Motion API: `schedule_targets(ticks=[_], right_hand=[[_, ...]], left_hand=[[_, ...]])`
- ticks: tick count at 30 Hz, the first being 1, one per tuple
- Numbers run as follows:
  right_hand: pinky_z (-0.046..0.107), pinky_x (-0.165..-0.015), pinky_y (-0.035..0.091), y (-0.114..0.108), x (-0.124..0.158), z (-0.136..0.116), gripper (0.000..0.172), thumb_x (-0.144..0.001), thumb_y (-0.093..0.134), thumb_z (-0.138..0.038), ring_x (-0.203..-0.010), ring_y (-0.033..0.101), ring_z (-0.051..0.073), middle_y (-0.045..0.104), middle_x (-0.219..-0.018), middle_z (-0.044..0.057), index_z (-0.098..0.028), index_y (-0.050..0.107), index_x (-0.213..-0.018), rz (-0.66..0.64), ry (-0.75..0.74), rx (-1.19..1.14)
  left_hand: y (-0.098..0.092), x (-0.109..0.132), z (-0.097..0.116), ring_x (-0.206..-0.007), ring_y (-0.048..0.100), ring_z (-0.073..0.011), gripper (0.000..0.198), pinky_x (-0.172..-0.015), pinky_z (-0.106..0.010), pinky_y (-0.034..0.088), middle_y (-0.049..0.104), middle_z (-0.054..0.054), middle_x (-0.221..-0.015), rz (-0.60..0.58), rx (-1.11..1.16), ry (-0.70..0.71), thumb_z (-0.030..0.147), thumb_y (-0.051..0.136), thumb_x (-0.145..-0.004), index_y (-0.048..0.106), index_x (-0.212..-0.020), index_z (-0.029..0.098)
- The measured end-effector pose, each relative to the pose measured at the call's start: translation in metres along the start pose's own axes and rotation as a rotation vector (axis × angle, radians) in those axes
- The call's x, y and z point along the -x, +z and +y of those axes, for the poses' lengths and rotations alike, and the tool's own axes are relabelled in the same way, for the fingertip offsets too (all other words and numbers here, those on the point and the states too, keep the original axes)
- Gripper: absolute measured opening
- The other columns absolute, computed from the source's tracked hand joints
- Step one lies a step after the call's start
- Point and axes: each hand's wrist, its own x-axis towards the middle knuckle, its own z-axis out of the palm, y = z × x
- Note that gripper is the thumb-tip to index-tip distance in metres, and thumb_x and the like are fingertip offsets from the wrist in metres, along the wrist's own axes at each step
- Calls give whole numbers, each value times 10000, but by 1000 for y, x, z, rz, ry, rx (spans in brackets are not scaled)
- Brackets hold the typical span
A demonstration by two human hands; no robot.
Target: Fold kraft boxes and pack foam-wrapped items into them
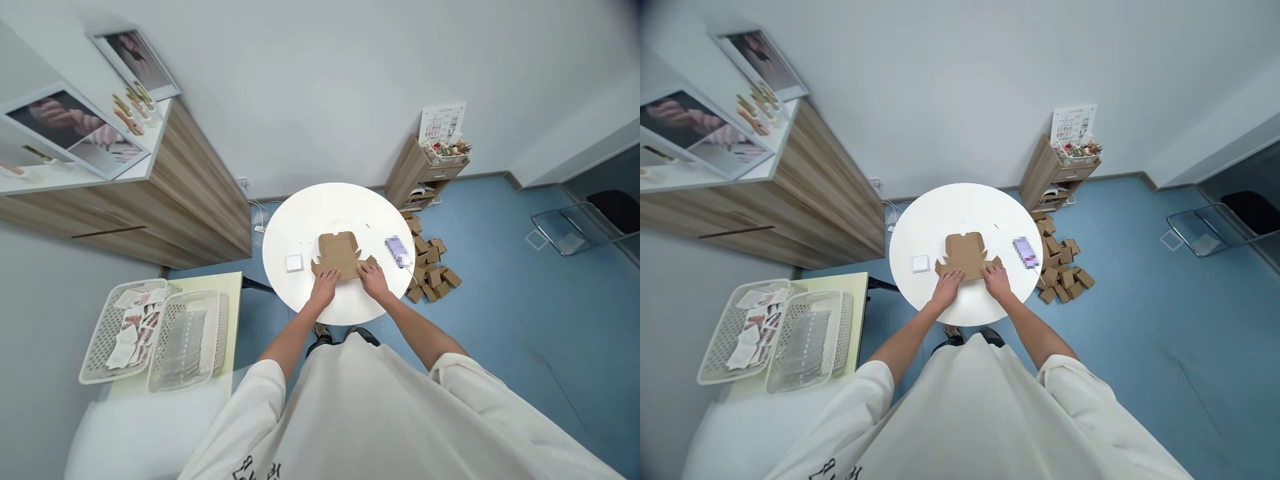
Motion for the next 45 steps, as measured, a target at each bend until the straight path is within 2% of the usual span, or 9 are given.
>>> schedule_targets(ticks=[7, 12, 17, 22, 27, 32, 35, 41, 45], right_hand=[[436, -998, 303, 24, -6, 3, 449, -970, 401, -168, -1138, 507, 294, 596, -1312, 121, -221, 582, -1377, -130, 14, -23], [433, -996, 306, 40, -14, 12, 444, -969, 406, -171, -1144, 498, 299, 587, -1309, 149, -183, 567, -1382, -195, -28, -25], [416, -1006, 310, 56, -19, 16, 438, -939, 427, -135, -1203, 473, 302, 542, -1375, 168, -151, 576, -1350, -249, -121, -31], [409, -1023, 311, 62, -27, 18, 483, -920, 431, -110, -1237, 474, 284, 551, -1399, 145, -165, 539, -1388, -292, -186, -89], [388, -997, 334, 58, -39, 23, 445, -923, 451, -117, -1175, 540, 269, 654, -1268, 135, -172, 572, -1348, -325, -183, -115], [395, -997, 335, 50, -50, 24, 384, -932, 461, -144, -1129, 572, 270, 708, -1130, 121, -177, 606, -1286, -375, -168, -125], [398, -974, 363, 41, -66, 26, 352, -960, 448, -213, -1104, 578, 277, 698, -1117, 120, -180, 613, -1269, -353, -98, -157], [384, -949, 447, 33, -122, 40, 392, -928, 489, -285, -1199, 546, 284, 517, -1414, 134, -225, 643, -1284, -151, 258, -276], [399, -961, 471, 36, -144, 46, 422, -897, 508, -332, -1145, 595, 265, 607, -1334, 84, -275, 656, -1288, -185, 273, -424]], left_hand=[[27, -10, -9, -1412, 418, -249, 632, -1122, -430, 344, 460, -106, -1540, -139, 64, 1, 41, 364, -897, 410, -1510, 190], [43, -12, -9, -1405, 410, -236, 584, -1115, -409, 341, 467, -123, -1517, -182, 70, -20, 47, 321, -930, 414, -1491, 178], [55, -13, -8, -1418, 375, -274, 581, -1108, -446, 335, 419, -153, -1535, -258, 80, -90, 88, 387, -925, 364, -1500, 174], [53, -19, -5, -1396, 386, -290, 585, -1117, -464, 310, 439, -164, -1490, -289, 73, -124, 137, 479, -909, 365, -1480, 194], [42, -42, -1, -1354, 428, -310, 551, -1119, -463, 314, 476, -175, -1424, -313, 74, -126, 235, 582, -897, 412, -1418, 176], [34, -66, -4, -1180, 596, -290, 502, -1042, -465, 409, 434, -185, -1486, -394, 124, -169, 215, 507, -941, 394, -1431, 204], [34, -70, -7, -1108, 643, -286, 519, -1000, -464, 455, 312, -190, -1589, -419, 110, -183, 195, 486, -952, 373, -1457, 228], [38, -69, -10, -1073, 658, -303, 650, -930, -472, 516, 65, -174, -1675, -432, 151, -210, 189, 515, -939, 280, -1538, 279], [39, -69, -10, -1065, 665, -309, 709, -914, -495, 530, -39, -159, -1681, -445, 195, -235, 192, 532, -927, 245, -1568, 295]])
